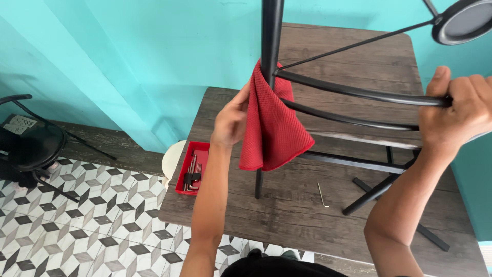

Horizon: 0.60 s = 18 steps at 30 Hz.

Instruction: The person wipes the metal frame of a black chair with a red cloth, cleaning the legs and crossbars. The person then wipes a detached metal bar on the table with the same cloth.

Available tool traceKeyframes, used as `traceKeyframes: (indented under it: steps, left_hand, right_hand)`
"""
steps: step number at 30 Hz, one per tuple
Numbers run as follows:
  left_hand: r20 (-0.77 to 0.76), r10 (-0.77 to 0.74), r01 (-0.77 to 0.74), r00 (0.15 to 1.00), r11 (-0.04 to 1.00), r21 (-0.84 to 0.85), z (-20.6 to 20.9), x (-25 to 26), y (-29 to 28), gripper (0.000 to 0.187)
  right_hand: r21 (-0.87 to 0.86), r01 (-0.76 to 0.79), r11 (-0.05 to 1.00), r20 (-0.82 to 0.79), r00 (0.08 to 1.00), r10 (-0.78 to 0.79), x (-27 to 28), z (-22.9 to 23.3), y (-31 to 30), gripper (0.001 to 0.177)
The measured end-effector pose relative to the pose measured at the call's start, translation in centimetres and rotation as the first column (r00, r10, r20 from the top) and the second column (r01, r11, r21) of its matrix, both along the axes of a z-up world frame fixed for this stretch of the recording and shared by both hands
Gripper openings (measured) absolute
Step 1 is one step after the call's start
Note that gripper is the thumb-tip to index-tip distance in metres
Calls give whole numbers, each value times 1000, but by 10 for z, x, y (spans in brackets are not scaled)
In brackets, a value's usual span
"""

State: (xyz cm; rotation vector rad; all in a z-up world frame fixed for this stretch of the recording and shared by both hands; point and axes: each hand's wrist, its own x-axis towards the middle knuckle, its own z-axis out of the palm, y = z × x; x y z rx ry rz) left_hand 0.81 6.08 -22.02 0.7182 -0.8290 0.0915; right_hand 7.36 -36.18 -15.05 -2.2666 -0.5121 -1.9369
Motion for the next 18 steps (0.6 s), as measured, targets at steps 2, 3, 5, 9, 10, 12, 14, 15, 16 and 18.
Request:
traceKeyframes:
  steps: [2,3,5,9,10,12,14,15,16,18]
  left_hand:
    - [24,219,-219,975,954,207,-6,4,1,91]
    - [84,298,-309,951,932,189,-7,8,-3,87]
    - [202,447,-476,872,869,133,-5,18,-17,79]
    - [336,688,-742,643,668,53,3,22,-36,70]
    - [354,732,-794,582,605,56,7,20,-40,67]
    - [377,798,-873,470,484,63,18,17,-46,64]
    - [386,844,-925,372,372,78,31,17,-49,62]
    - [381,848,-927,369,364,88,34,13,-49,65]
    - [377,851,-929,366,359,92,39,12,-49,68]
    - [400,832,-919,385,385,84,47,9,-46,76]
  right_hand:
    - [25,-14,1000,-25,1000,15,2,-5,-2,50]
    - [31,-13,999,-32,999,14,2,-7,-3,50]
    - [26,-14,1000,-27,1000,15,2,-6,-4,50]
    - [-10,-15,1000,10,1000,15,2,-3,-4,51]
    - [-17,-18,1000,17,1000,18,2,-2,-4,51]
    - [-31,-32,999,25,999,32,0,1,-3,48]
    - [-46,-44,998,21,999,45,-1,4,-2,46]
    - [-52,-46,998,17,999,47,-2,5,-2,47]
    - [-58,-45,997,19,999,46,-2,8,-2,48]
    - [-65,-45,997,15,999,46,-6,10,-1,50]
